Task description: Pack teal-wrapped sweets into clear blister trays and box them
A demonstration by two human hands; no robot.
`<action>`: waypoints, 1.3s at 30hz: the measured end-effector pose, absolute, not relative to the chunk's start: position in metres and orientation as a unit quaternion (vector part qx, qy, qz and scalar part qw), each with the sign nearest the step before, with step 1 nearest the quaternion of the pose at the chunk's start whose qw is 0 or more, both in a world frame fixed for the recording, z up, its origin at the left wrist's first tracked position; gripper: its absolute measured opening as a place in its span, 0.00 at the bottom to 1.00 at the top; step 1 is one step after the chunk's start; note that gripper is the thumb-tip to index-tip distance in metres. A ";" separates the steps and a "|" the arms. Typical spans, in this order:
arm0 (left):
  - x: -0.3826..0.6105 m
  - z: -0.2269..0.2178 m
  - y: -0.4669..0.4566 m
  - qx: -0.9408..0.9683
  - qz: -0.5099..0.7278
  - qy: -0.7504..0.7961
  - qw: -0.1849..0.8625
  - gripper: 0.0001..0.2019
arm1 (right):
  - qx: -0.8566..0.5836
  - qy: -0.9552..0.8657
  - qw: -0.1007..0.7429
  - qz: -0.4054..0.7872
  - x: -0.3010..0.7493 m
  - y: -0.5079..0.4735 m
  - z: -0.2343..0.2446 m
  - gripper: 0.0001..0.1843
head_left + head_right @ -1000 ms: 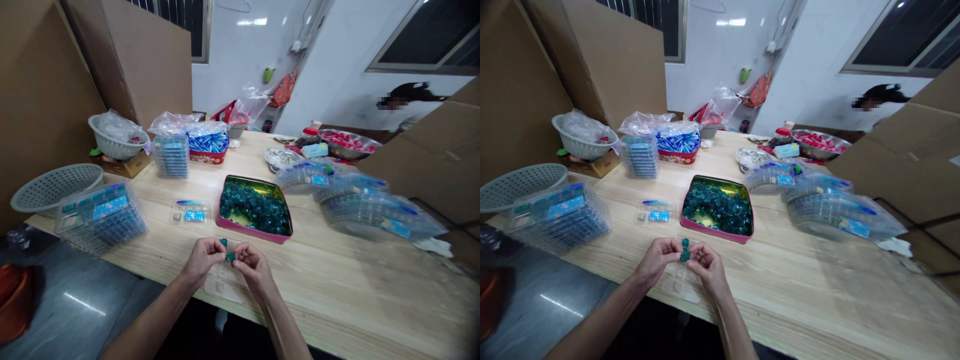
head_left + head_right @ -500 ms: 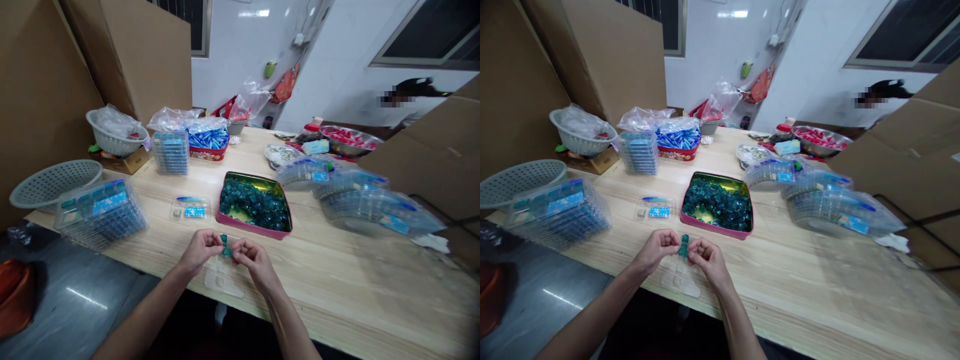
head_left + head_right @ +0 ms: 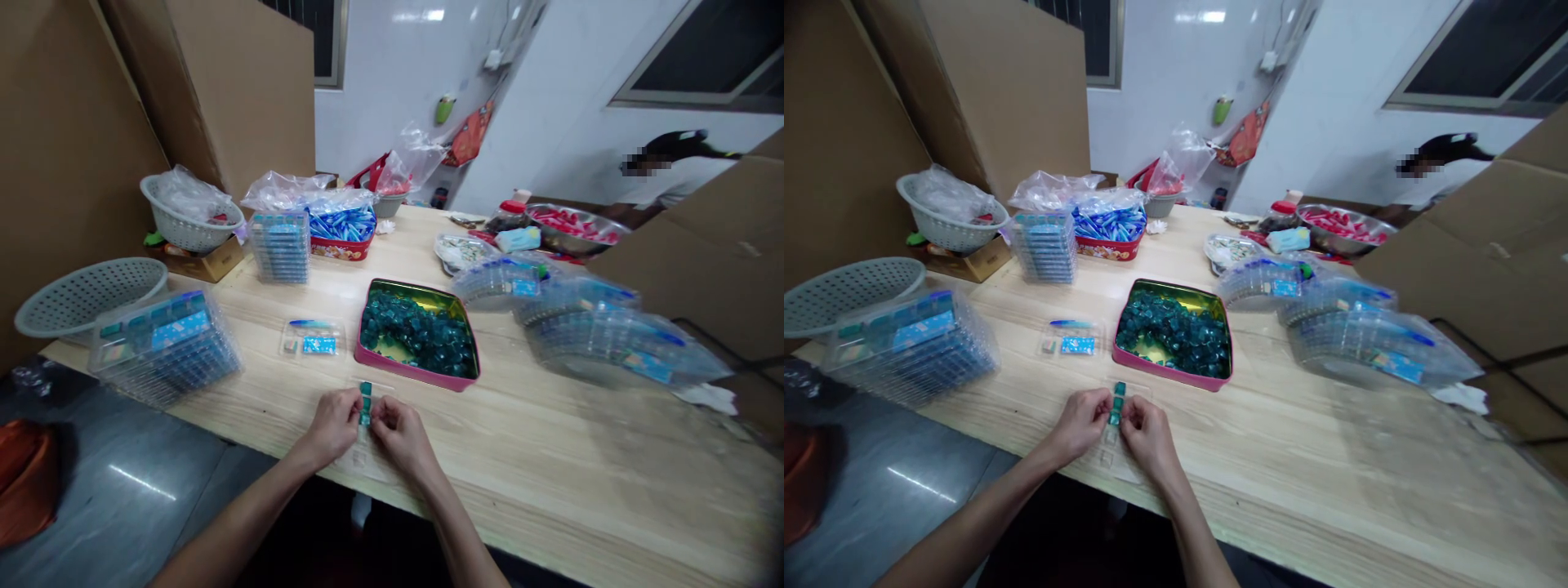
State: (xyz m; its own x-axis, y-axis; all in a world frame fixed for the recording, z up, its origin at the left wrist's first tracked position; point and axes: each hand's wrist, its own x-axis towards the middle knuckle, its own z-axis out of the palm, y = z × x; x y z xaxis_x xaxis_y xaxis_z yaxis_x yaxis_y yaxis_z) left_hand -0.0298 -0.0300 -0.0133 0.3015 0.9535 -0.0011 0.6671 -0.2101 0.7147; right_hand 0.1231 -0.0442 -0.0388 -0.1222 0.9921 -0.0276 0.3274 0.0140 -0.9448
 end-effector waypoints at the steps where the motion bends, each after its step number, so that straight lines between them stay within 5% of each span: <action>1: -0.028 -0.014 -0.030 0.753 0.215 0.551 0.288 0.09 | -0.554 -0.617 0.367 0.421 0.122 -0.044 -0.039 0.02; 9: -0.024 -0.016 -0.033 0.824 0.117 0.511 0.217 0.14 | -0.580 -0.709 0.280 0.288 0.117 -0.046 -0.026 0.09; 18: -0.028 -0.007 -0.037 0.809 0.182 0.495 0.259 0.12 | -0.547 -0.682 0.401 0.274 0.150 0.026 0.012 0.07; 24: -0.021 -0.011 -0.037 0.798 0.166 0.511 0.272 0.10 | -0.646 -0.694 0.287 0.133 0.134 0.099 0.018 0.11; 28: -0.025 -0.011 -0.035 0.771 0.263 0.513 0.270 0.08 | -0.663 -0.682 0.278 0.131 0.133 0.106 0.016 0.10; 31: -0.030 -0.004 -0.031 0.731 0.364 0.509 0.273 0.07 | -0.642 -0.658 0.336 0.207 0.143 0.090 0.015 0.07; 34: -0.031 0.007 -0.026 0.677 0.455 0.493 0.302 0.06 | -0.543 -0.563 0.449 0.431 0.150 0.058 0.016 0.05; 39: -0.021 0.019 -0.022 0.504 0.501 0.432 0.555 0.09 | -0.436 -0.469 0.480 0.600 0.143 -0.003 0.019 0.10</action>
